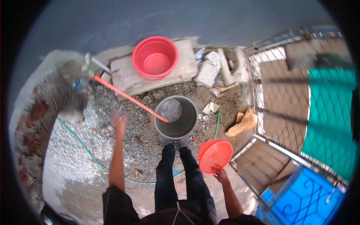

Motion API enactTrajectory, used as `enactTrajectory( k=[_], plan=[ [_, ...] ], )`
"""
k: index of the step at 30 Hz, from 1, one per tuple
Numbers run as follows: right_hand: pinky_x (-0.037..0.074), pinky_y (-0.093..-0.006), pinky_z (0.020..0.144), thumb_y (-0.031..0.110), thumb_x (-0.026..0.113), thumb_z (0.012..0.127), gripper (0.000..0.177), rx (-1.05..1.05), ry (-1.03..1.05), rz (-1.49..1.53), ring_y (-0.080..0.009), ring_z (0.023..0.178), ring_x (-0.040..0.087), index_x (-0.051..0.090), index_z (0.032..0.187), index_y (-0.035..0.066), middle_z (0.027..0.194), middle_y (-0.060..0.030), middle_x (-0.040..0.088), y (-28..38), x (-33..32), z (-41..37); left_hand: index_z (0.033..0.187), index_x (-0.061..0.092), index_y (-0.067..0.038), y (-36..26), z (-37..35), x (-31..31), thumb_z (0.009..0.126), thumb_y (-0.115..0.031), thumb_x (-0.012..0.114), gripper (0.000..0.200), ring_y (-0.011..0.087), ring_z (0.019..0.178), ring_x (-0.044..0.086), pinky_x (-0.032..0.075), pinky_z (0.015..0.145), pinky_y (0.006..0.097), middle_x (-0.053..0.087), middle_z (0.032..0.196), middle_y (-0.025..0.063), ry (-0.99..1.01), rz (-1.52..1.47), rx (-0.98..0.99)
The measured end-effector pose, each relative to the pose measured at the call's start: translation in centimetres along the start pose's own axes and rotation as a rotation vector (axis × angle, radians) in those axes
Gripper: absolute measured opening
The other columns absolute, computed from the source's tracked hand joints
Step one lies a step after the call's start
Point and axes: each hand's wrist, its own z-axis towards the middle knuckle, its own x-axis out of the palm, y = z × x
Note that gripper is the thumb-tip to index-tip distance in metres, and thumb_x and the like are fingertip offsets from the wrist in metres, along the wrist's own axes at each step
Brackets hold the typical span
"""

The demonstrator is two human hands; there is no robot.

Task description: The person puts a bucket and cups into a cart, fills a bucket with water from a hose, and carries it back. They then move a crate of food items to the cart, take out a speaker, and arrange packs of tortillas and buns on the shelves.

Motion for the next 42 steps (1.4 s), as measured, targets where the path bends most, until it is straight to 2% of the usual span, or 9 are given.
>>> enactTrajectory(
  k=[1,2,5,7,15,23,25,35,42],
  plan=[
    [0.047,-0.0312,0.07,0.018,0.055,0.091,0.029,0.01,-0.028,0.022,-0.016,0.093,0.06,0.055,0.12,0.017,0.106,-0.0053,0.067,-1.1,-1.0,-1.3,0.086,0.055,0.001,-6.8,-3.9,-2.5,0.082,-0.026,0.064,0.029,0.0249,0.077,0.057,0.045,0.069,0.0387,0.058,0.082,0.0091,0.551,0.268,-0.448],
    [0.048,-0.0308,0.068,0.017,0.055,0.09,0.027,-0.002,-0.014,0.08,-0.016,0.089,0.061,0.056,0.117,0.017,0.103,-0.0051,0.068,-1.9,-1.2,-3.7,0.085,0.056,0.0,6.6,-11.8,-2.0,0.082,-0.028,0.063,0.029,0.0241,0.076,0.059,0.045,0.068,0.0379,0.06,0.077,0.0067,0.803,0.272,-0.005],
    [0.048,-0.0305,0.067,0.015,0.054,0.089,0.027,0.006,-0.098,0.117,-0.0157,0.083,0.062,0.057,0.115,0.017,0.101,-0.0047,0.068,-6.3,-3.4,-7.6,0.068,0.065,-0.004,-2.4,-28.2,-4.1,0.078,-0.022,0.066,0.021,0.0206,0.064,0.063,0.05,0.062,0.0335,0.063,0.065,0.0034,1.282,-0.06,0.079],
    [0.048,-0.0315,0.066,0.015,0.054,0.088,0.027,-0.026,-0.099,0.213,-0.0158,0.082,0.062,0.057,0.115,0.016,0.098,-0.0044,0.068,-9.4,-5.2,-10.1,0.075,0.068,-0.005,-12.3,-34.9,-5.2,0.076,-0.028,0.072,0.023,0.0166,0.074,0.065,0.052,0.068,0.0308,0.069,0.078,0.0065,1.56,0.068,-0.336],
    [0.056,-0.039,0.07,0.015,0.053,0.087,0.024,-0.181,-0.132,0.507,-0.0204,0.088,0.063,0.054,0.111,0.013,0.1,-0.0061,0.062,-24.7,-16.4,-11.6,0.099,0.066,-0.001,-33.0,-43.1,-1.5,0.079,-0.061,0.06,0.063,0.0191,0.082,0.062,0.048,0.075,0.0325,0.068,0.087,0.0107,2.504,0.469,0.168],
    [0.054,-0.0332,0.059,0.029,0.049,0.087,0.024,-0.117,-0.348,0.789,-0.0207,0.071,0.064,0.055,0.095,0.008,0.083,-0.01,0.063,-38.4,-32.0,-10.7,0.083,0.066,-0.005,-37.7,-61.2,5.9,0.075,-0.046,0.072,0.042,0.0184,0.072,0.063,0.049,0.071,0.0343,0.066,0.076,0.0092,2.246,0.72,0.992],
    [0.054,-0.0332,0.058,0.033,0.047,0.088,0.028,-0.1,-0.462,1.042,-0.0214,0.07,0.065,0.055,0.096,0.008,0.079,-0.0103,0.064,-41.7,-37.0,-12.1,0.079,0.064,-0.005,-38.3,-69.6,7.3,0.076,-0.04,0.073,0.036,0.0201,0.076,0.064,0.049,0.072,0.0355,0.066,0.076,0.0116,2.196,0.454,0.617],
    [0.05,-0.0322,0.05,0.038,0.039,0.089,0.035,0.014,-0.57,1.581,-0.0181,0.065,0.063,0.06,0.091,0.01,0.078,-0.0105,0.067,-52.7,-54.8,-9.0,0.086,0.055,-0.006,-44.7,-93.2,8.7,0.078,-0.03,0.069,0.029,0.0319,0.09,0.061,0.048,0.076,0.0442,0.063,0.091,0.0124,1.948,0.648,1.498],
    [0.05,-0.0308,0.045,0.032,0.043,0.09,0.036,-0.376,-0.428,1.311,-0.02,0.056,0.063,0.056,0.1,0.0,0.076,-0.0145,0.066,-43.5,-71.6,-3.5,0.098,0.062,-0.006,-53.3,-108.9,18.6,0.085,-0.02,0.064,0.021,0.0166,0.086,0.063,0.05,0.078,0.0308,0.066,0.091,0.0072,2.36,0.275,0.807]
  ],
)
